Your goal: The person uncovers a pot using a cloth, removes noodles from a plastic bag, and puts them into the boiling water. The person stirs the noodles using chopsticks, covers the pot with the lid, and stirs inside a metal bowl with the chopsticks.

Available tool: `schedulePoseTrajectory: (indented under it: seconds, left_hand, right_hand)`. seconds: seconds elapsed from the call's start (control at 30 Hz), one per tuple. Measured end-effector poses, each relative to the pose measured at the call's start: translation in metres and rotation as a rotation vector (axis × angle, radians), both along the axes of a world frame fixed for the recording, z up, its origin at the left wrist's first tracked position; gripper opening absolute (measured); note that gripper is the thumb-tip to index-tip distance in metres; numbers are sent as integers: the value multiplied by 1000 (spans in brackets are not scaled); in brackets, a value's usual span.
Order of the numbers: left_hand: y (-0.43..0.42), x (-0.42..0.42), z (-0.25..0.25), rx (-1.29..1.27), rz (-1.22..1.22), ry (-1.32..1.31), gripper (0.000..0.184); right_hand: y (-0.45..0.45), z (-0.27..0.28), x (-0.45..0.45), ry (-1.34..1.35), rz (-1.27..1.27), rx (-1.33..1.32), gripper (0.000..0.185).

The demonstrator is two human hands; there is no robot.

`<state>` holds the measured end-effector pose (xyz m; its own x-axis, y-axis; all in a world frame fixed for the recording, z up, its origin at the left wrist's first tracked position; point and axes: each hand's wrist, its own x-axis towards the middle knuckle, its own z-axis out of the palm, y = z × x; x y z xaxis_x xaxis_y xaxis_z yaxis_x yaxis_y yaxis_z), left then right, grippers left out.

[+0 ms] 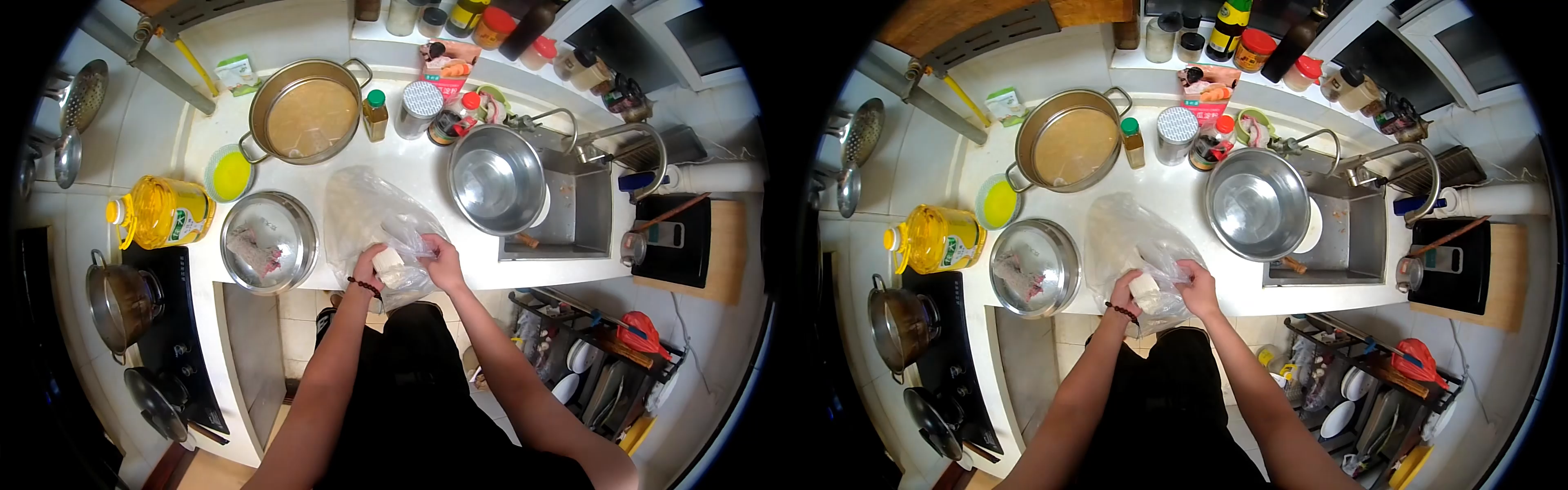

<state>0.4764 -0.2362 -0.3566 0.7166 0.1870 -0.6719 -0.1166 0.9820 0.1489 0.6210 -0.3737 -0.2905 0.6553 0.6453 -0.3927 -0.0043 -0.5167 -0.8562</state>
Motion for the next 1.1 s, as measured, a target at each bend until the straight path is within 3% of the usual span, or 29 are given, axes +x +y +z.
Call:
schedulePoseTrajectory:
  seconds: [0.1,0.33,0.47,0.57,0.67,0.7,0.77,0.8,0.93,1.1]
  left_hand:
    - [1,-2,-5,-1,-11,-42,33]
    - [3,8,17,-66,7,-82,42]
    - [4,10,21,-112,73,-27,33]
    - [10,8,35,-13,0,17,27]
    - [12,12,69,-2,33,195,19]
    - [13,11,70,3,35,195,19]
    - [13,6,73,72,-58,240,21]
    - [13,5,80,78,-52,242,21]
    - [10,0,111,44,-93,238,20]
    - [-4,-22,143,-81,-210,217,17]
  right_hand:
    - [2,35,-3,39,59,-102,53]
    - [-31,20,-28,-40,180,-19,72]
    - [-48,-8,-24,63,70,-12,65]
    - [-42,-18,-6,-9,-40,-233,59]
    - [-18,3,5,-400,-85,-48,53]
    - [-8,25,7,-398,-85,-43,53]
    - [8,59,11,-859,145,90,41]
    - [13,60,6,-670,166,60,32]
    - [25,46,5,-720,163,135,25]
    - [39,42,11,-528,79,27,21]
